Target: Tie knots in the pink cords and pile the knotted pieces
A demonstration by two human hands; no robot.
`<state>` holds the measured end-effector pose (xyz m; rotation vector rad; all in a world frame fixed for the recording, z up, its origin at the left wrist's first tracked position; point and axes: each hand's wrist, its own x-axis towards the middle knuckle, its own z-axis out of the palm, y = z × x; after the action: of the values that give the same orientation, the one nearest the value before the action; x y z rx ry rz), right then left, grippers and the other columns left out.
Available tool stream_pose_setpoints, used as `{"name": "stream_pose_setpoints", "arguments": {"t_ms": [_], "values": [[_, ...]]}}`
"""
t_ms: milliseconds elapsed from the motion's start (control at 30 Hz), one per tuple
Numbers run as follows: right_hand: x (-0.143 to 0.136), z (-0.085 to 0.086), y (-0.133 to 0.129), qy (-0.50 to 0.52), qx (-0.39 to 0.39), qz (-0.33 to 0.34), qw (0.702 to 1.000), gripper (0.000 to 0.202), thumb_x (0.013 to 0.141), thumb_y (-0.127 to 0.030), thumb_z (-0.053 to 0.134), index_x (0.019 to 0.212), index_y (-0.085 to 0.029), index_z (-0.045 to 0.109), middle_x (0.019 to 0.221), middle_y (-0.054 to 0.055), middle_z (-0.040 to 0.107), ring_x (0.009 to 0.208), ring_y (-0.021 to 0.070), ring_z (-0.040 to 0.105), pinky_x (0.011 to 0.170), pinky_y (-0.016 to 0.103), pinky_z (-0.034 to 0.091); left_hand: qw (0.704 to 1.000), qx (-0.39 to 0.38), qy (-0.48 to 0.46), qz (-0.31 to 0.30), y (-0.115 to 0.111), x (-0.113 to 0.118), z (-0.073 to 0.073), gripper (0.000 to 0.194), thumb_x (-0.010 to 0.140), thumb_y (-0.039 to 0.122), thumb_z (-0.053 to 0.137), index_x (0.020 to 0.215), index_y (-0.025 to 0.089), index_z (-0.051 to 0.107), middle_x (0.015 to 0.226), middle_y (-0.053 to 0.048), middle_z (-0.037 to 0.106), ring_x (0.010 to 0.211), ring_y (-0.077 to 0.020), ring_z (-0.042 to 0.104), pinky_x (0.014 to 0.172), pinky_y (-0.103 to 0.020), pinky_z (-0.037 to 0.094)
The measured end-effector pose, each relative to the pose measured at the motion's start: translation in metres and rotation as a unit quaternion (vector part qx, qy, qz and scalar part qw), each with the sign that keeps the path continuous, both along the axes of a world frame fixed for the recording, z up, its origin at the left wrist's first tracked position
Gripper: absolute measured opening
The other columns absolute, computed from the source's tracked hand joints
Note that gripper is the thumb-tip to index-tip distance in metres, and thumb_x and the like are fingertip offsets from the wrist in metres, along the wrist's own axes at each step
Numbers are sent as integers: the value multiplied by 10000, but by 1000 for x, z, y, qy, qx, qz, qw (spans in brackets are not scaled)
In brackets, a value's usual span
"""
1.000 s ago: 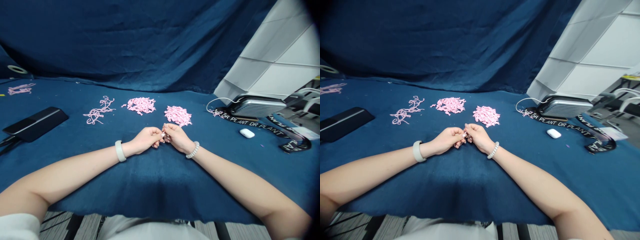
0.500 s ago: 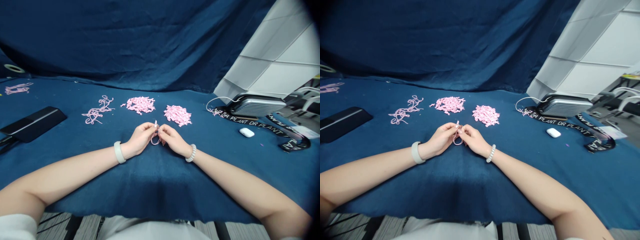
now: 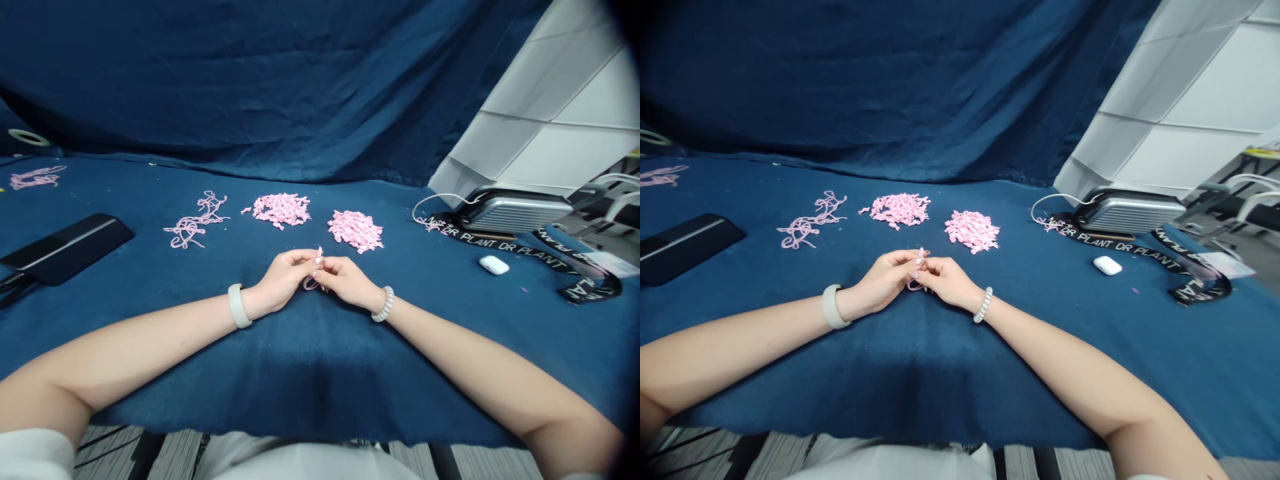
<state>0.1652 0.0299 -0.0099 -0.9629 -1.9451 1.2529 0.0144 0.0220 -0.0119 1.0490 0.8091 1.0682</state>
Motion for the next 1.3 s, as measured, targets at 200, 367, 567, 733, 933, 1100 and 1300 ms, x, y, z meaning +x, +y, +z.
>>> {"name": "stream_pose_setpoints", "arguments": {"t_ms": [200, 367, 567, 733, 933, 1100, 1300], "values": [[2, 1, 0, 9, 0, 10, 1000, 313, 829, -365, 539, 666, -111, 622, 544, -15, 504, 503, 63, 404, 509, 199, 322, 999, -10, -33, -9, 0, 1, 0, 244, 691, 291, 678, 820, 98, 600, 710, -30, 609, 618, -86, 565, 562, -201, 426], [1, 1, 1, 7, -2, 26, 1000, 322, 838, -359, 529, 659, -107, 615, 566, -3, 522, 516, 67, 415, 524, 204, 331, 998, -31, -56, -1, 1, 1, 2, 198, 711, 261, 652, 770, 98, 558, 694, -18, 583, 613, -81, 560, 575, -206, 449], [1, 0, 2, 7, -16, 22, 1000, 277, 822, -333, 543, 652, -119, 587, 582, -3, 527, 518, 75, 444, 529, 214, 352, 992, -68, -92, 60, 1, 1, 5, 139, 759, 212, 588, 785, 107, 501, 849, -42, 606, 719, -83, 589, 646, -208, 485], [3, 0, 3, 30, -37, 23, 999, 242, 812, -328, 559, 680, -127, 592, 537, -31, 482, 494, 64, 418, 516, 207, 326, 988, -90, -110, 59, 2, 1, 7, 101, 805, 211, 527, 824, 140, 457, 737, -13, 578, 654, -99, 595, 618, -244, 494], [5, -1, 6, 88, -98, 26, 991, 258, 781, -339, 589, 630, -130, 575, 529, -21, 499, 483, 69, 437, 518, 216, 338, 982, -104, -143, 68, 6, 0, 6, 94, 813, 183, 505, 774, 131, 437, 694, -1, 551, 728, -108, 612, 723, -275, 504], [4, -2, 7, 155, -136, -9, 979, 265, 751, -348, 624, 615, -138, 538, 531, -26, 496, 502, 69, 444, 520, 213, 328, 977, -121, -156, 76, 7, -1, 4, 106, 808, 162, 493, 734, 124, 427, 622, 15, 524, 652, -85, 586, 733, -256, 484], [4, -6, 8, 178, -145, -13, 973, 244, 752, -340, 628, 655, -143, 521, 594, -21, 508, 550, 75, 449, 571, 226, 347, 979, -118, -154, 64, 5, -1, 5, 120, 801, 154, 488, 704, 125, 422, 533, 36, 467, 534, -47, 489, 739, -268, 474]]}}
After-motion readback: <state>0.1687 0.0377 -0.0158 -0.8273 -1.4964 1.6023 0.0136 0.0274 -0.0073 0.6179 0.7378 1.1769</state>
